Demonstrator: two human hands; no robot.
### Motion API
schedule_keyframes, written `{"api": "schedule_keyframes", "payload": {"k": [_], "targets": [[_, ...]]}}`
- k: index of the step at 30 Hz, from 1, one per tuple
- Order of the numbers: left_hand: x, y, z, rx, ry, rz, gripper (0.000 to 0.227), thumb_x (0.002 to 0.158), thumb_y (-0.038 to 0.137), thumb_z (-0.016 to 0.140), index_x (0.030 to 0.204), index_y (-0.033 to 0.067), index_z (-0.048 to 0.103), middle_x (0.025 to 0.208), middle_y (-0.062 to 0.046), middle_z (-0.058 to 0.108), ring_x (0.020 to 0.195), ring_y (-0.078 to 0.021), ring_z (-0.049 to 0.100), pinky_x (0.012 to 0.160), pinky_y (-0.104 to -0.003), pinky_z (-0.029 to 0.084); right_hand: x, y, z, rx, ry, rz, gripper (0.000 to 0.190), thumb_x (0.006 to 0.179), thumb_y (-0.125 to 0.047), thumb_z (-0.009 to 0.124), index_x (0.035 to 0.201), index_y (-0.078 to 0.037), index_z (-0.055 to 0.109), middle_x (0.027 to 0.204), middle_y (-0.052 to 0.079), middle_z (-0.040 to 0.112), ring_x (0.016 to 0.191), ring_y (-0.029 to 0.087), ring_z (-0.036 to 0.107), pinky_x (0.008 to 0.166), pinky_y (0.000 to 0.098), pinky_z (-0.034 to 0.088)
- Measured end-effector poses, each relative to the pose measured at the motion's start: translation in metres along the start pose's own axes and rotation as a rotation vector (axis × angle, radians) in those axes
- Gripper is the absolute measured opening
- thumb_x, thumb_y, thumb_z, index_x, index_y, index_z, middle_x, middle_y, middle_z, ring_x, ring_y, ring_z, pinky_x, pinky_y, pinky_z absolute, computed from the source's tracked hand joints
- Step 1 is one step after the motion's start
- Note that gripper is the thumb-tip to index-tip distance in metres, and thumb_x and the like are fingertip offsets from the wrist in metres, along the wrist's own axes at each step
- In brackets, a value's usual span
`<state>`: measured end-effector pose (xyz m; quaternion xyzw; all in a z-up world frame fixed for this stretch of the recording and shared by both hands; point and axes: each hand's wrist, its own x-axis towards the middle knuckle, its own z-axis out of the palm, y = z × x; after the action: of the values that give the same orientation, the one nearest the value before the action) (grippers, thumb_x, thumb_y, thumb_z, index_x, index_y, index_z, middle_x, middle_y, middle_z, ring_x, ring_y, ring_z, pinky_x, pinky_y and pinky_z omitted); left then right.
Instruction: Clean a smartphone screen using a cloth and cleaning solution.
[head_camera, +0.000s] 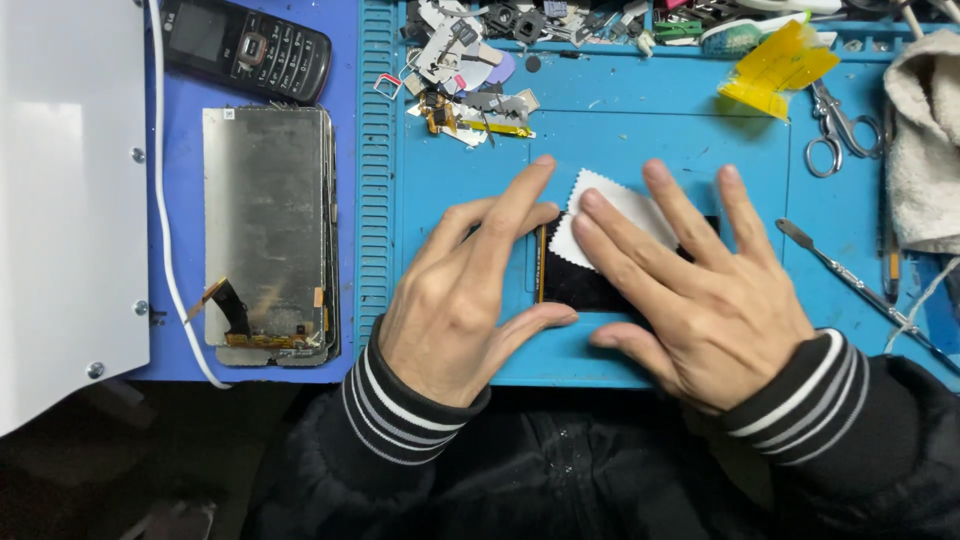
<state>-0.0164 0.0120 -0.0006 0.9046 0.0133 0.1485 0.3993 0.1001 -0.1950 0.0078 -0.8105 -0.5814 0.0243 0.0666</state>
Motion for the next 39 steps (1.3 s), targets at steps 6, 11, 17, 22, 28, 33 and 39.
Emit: {"api": "schedule_keyframes", "payload": {"k": [6,11,17,22,28,33,39], "targets": [[-0.001,-0.003,-0.002,-0.003,0.010,-0.020,0.115,0.065,0.017,0.096,0.156,0.0029,0.027,0.129,-0.012,0.075,0.121,-0.0253,0.067,0.107,-0.038,0.056,-0.009,-0.004,-0.015,-0.116,-0.070,-0.024,0.075,0.086,-0.057,0.049,0.154,-0.026,0.045,0.159,-0.005,0.049,0.151,0.035,0.040,0.122,0.0685,0.025],[-0.002,-0.001,-0.003,0.005,0.009,0.004,0.111,0.068,0.014,0.095,0.155,0.0003,0.028,0.133,-0.015,0.073,0.119,-0.0264,0.068,0.105,-0.038,0.057,-0.004,-0.017,-0.015,0.091,-0.059,-0.088,0.067,0.094,-0.047,0.046,0.152,-0.013,0.046,0.159,0.008,0.047,0.153,0.039,0.033,0.122,0.0697,0.019],[-0.002,-0.001,-0.004,0.006,0.003,0.004,0.111,0.067,0.014,0.095,0.155,0.0002,0.028,0.133,-0.012,0.072,0.116,-0.0261,0.066,0.103,-0.038,0.056,0.013,-0.012,-0.011,0.062,-0.023,-0.026,0.067,0.095,-0.046,0.047,0.154,-0.013,0.046,0.159,0.008,0.049,0.154,0.040,0.030,0.122,0.0706,0.013],[-0.004,-0.003,-0.003,0.017,0.011,-0.010,0.116,0.066,0.016,0.096,0.156,0.0020,0.026,0.132,-0.013,0.074,0.120,-0.0256,0.067,0.107,-0.038,0.056,0.002,-0.007,-0.019,0.012,-0.054,-0.057,0.066,0.091,-0.047,0.051,0.150,-0.019,0.051,0.154,0.002,0.054,0.153,0.038,0.035,0.125,0.0698,0.012],[-0.003,-0.002,-0.001,0.011,0.013,-0.015,0.116,0.065,0.016,0.097,0.156,0.0006,0.025,0.132,-0.012,0.073,0.119,-0.0258,0.068,0.105,-0.038,0.058,0.006,-0.004,-0.021,0.059,-0.038,-0.074,0.068,0.090,-0.047,0.053,0.150,-0.015,0.050,0.155,0.006,0.053,0.153,0.039,0.036,0.124,0.0703,0.013],[-0.001,0.002,-0.004,-0.016,0.019,-0.025,0.118,0.064,0.012,0.097,0.156,0.0003,0.024,0.131,-0.012,0.073,0.117,-0.0262,0.068,0.104,-0.038,0.058,0.018,-0.009,-0.019,0.095,0.018,-0.061,0.070,0.092,-0.048,0.057,0.150,-0.009,0.053,0.156,0.011,0.053,0.154,0.039,0.031,0.124,0.0669,0.010],[0.001,0.002,-0.001,-0.033,0.026,-0.052,0.126,0.059,0.014,0.102,0.157,-0.0006,0.024,0.163,-0.017,0.043,0.130,-0.0279,0.067,0.117,-0.042,0.057,0.013,-0.006,-0.025,-0.041,-0.015,-0.022,0.072,0.089,-0.056,0.054,0.147,-0.015,0.058,0.149,0.005,0.061,0.152,0.041,0.040,0.126,0.0666,0.015]]}}
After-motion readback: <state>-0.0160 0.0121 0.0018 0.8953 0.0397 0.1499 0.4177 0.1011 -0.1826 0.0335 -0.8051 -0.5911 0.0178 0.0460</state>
